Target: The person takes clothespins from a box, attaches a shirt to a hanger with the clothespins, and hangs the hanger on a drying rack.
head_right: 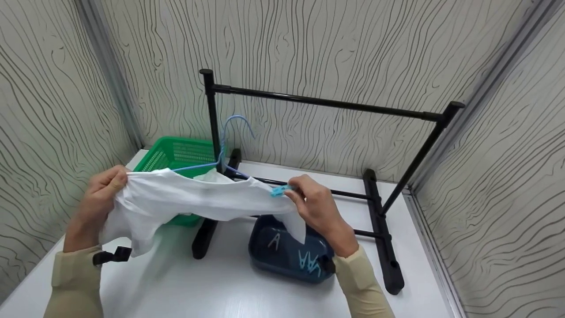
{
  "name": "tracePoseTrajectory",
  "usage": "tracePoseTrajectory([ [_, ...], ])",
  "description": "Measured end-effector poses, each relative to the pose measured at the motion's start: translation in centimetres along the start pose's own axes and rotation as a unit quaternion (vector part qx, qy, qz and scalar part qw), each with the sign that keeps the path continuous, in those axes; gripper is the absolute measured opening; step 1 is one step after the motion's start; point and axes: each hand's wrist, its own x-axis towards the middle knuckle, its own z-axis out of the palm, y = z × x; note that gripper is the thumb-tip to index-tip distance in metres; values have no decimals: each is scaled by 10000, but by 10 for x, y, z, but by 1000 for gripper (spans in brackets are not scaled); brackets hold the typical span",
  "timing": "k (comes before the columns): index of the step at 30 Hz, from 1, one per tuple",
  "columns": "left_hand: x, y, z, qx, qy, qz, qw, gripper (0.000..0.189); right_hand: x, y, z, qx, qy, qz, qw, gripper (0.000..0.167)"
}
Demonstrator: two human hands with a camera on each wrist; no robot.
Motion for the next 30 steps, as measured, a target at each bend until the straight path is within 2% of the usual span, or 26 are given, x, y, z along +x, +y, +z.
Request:
tracePoseTrajectory([
  [15,4,3,10,-282,-192,78,9994,25,-3,-2,-6,40,23,49,10000,25],
  [23,7,-5,14,-399,-188,433,9981,25,-5,-3,-9,133,21,80,9999,25],
  [30,7,-8,20,-705,-204,691,9949,24,-3,-2,-8,195,-129,147,9996,23],
])
